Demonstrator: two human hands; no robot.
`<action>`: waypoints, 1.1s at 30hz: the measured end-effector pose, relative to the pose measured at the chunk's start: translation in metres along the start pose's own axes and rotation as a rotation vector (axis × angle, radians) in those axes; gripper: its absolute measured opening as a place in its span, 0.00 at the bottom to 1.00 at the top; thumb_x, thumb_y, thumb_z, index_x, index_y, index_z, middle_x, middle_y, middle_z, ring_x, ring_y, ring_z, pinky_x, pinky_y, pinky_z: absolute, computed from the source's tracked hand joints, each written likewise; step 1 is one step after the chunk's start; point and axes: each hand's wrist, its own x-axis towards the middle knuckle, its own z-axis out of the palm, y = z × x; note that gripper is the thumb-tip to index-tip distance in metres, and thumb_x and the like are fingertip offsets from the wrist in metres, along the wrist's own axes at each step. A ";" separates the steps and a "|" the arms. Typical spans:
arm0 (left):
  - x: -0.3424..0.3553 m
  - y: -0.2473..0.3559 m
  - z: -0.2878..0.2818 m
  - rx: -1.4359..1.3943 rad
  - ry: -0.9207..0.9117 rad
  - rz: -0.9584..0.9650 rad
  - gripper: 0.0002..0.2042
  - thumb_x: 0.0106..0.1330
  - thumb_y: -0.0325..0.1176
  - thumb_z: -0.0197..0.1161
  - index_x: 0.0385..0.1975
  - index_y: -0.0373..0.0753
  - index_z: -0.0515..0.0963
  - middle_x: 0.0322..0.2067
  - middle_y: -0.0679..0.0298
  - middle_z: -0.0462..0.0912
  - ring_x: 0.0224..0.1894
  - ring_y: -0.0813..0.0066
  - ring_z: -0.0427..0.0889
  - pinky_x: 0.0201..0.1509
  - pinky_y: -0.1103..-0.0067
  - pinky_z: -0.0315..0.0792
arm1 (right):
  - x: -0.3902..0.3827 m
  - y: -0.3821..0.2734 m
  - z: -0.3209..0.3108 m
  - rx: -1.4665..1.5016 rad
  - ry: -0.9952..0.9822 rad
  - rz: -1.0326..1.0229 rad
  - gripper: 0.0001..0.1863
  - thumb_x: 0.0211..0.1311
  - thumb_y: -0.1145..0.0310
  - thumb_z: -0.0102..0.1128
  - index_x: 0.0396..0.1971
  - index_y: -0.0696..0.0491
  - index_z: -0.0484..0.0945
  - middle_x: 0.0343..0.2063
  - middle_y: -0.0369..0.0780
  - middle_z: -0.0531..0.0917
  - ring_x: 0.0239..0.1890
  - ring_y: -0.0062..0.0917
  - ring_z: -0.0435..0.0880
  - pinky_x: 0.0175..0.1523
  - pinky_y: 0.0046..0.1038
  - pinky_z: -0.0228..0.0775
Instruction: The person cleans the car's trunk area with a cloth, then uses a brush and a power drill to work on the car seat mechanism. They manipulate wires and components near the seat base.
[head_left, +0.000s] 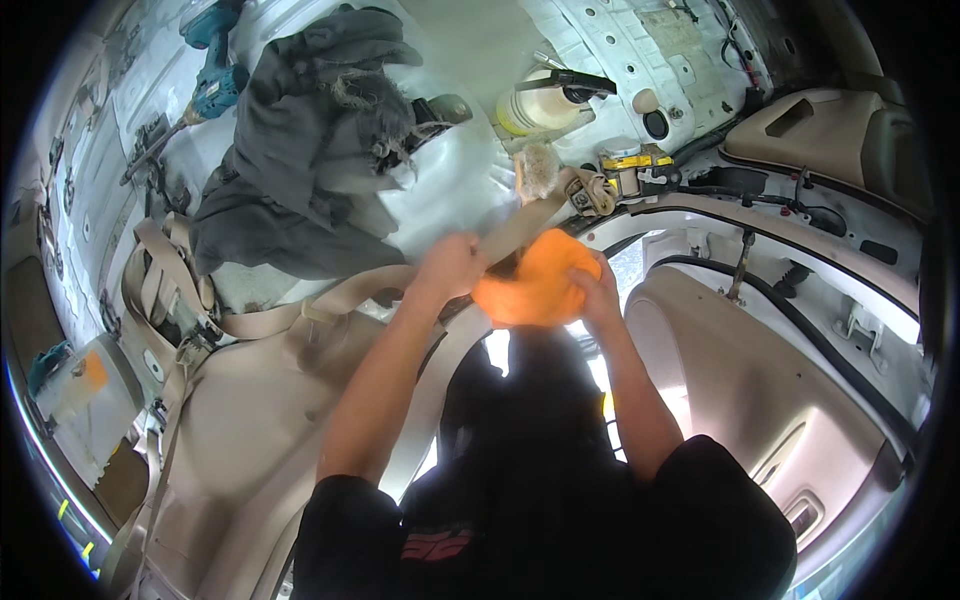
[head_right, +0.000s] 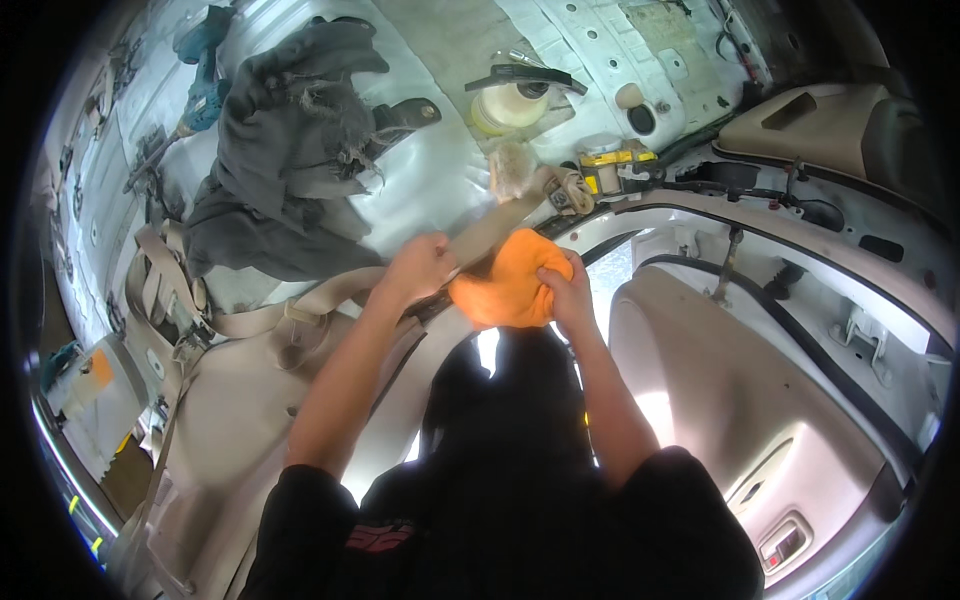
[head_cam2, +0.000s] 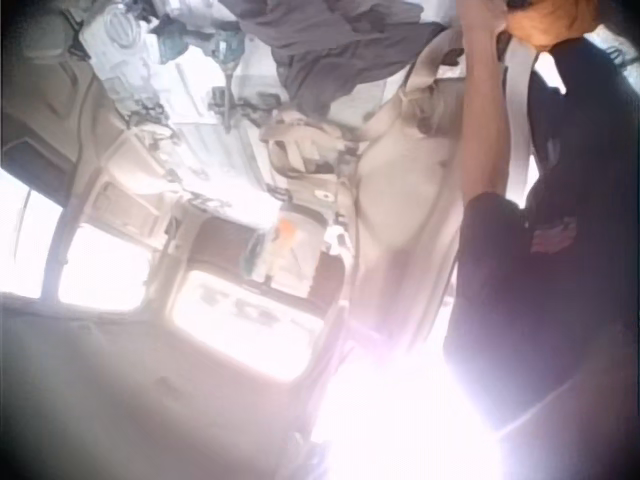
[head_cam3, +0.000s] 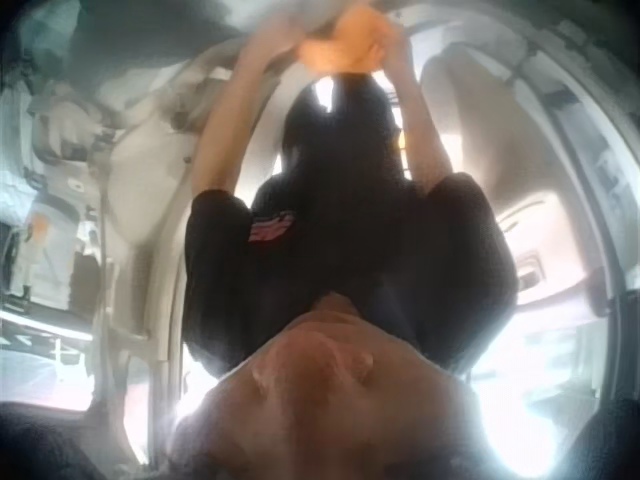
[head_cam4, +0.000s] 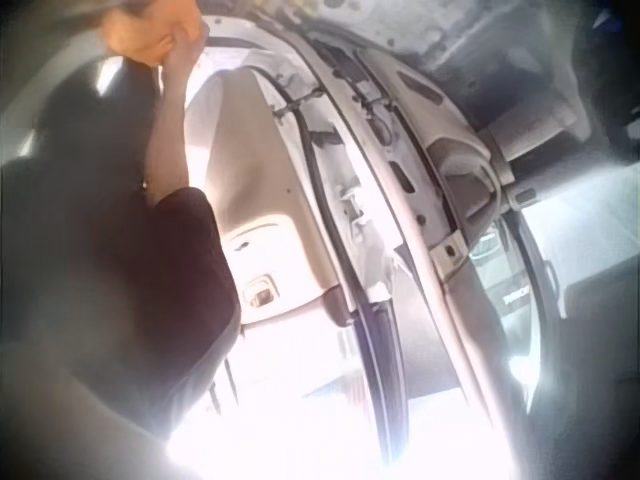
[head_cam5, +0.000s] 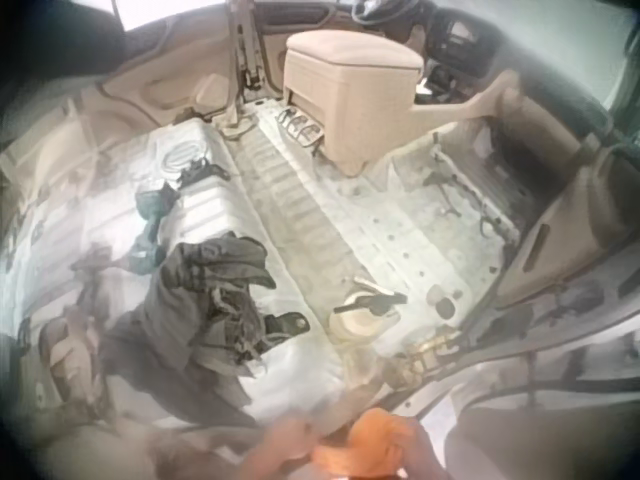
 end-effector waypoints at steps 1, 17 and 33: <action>-0.007 0.009 -0.004 0.003 0.062 -0.007 0.13 0.60 0.35 0.58 0.43 0.38 0.77 0.33 0.48 0.84 0.41 0.48 0.82 0.46 0.62 0.75 | 0.004 -0.001 0.000 -0.016 0.010 -0.006 0.20 0.59 0.78 0.57 0.53 0.62 0.71 0.47 0.43 0.81 0.48 0.26 0.81 0.55 0.26 0.73; -0.022 0.042 -0.002 0.038 0.286 -0.131 0.13 0.62 0.37 0.61 0.41 0.35 0.79 0.32 0.50 0.84 0.36 0.55 0.85 0.42 0.67 0.75 | 0.003 -0.006 0.064 0.498 -0.283 0.410 0.19 0.65 0.70 0.62 0.53 0.60 0.72 0.42 0.41 0.82 0.41 0.26 0.84 0.47 0.30 0.79; -0.063 0.039 0.017 -0.538 0.271 -0.085 0.14 0.69 0.36 0.58 0.43 0.29 0.79 0.28 0.60 0.82 0.30 0.77 0.76 0.36 0.76 0.72 | 0.087 0.020 0.044 0.280 0.210 0.123 0.17 0.58 0.72 0.65 0.45 0.60 0.74 0.40 0.44 0.82 0.39 0.30 0.84 0.44 0.32 0.78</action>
